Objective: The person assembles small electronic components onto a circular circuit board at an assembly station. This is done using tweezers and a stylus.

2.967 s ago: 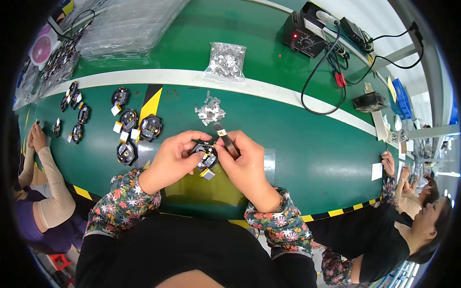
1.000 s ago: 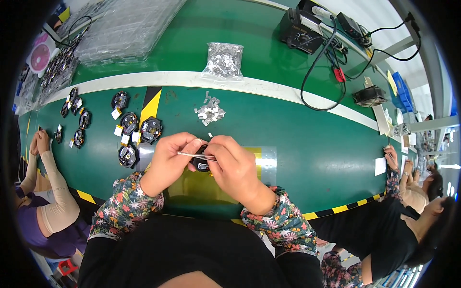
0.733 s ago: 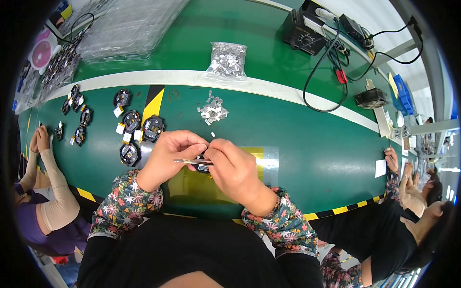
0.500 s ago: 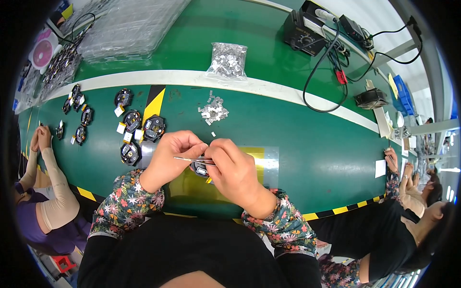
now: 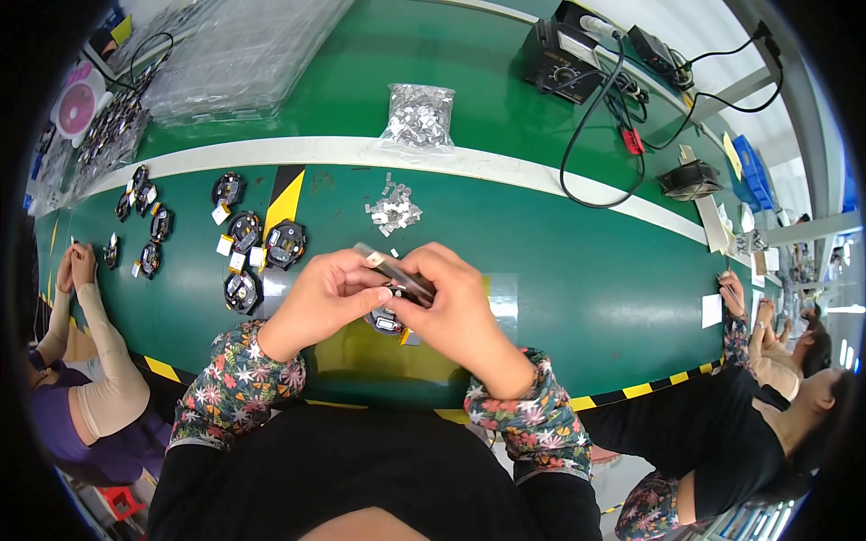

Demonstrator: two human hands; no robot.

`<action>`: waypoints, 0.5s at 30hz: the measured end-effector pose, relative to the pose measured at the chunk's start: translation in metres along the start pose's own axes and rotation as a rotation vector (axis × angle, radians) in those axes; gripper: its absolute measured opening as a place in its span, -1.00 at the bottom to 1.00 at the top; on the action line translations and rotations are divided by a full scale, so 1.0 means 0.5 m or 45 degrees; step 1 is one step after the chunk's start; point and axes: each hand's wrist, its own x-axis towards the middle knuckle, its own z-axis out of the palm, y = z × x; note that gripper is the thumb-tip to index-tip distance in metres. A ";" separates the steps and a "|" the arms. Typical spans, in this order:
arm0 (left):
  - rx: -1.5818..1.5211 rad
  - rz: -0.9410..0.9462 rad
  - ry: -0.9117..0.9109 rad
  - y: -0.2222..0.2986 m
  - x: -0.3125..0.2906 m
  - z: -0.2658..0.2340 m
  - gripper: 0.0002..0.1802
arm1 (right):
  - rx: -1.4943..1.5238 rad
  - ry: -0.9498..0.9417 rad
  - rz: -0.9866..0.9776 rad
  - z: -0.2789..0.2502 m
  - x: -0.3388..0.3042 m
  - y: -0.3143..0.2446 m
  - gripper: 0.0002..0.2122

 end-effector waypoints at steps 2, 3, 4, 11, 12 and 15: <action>0.018 -0.032 -0.035 0.000 0.002 -0.004 -0.81 | 0.495 -0.113 0.350 -0.022 0.004 0.013 -0.86; -0.006 -0.083 -0.034 -0.002 0.003 -0.002 -0.82 | 0.564 -0.100 0.445 -0.041 0.007 0.018 -0.88; -0.004 -0.078 -0.041 -0.005 0.005 0.001 -0.82 | 0.539 -0.010 0.433 -0.051 0.019 0.020 -0.91; 0.215 -0.033 -0.030 -0.025 0.004 0.012 -0.85 | -0.322 -0.011 0.021 -0.023 0.104 0.054 -0.86; 0.219 -0.029 -0.027 -0.025 0.002 0.012 -0.85 | -0.321 -0.010 0.015 -0.017 0.105 0.054 -0.86; 0.290 -0.012 -0.073 -0.029 -0.002 0.014 -0.84 | -0.289 -0.203 0.034 -0.006 0.094 0.047 -0.83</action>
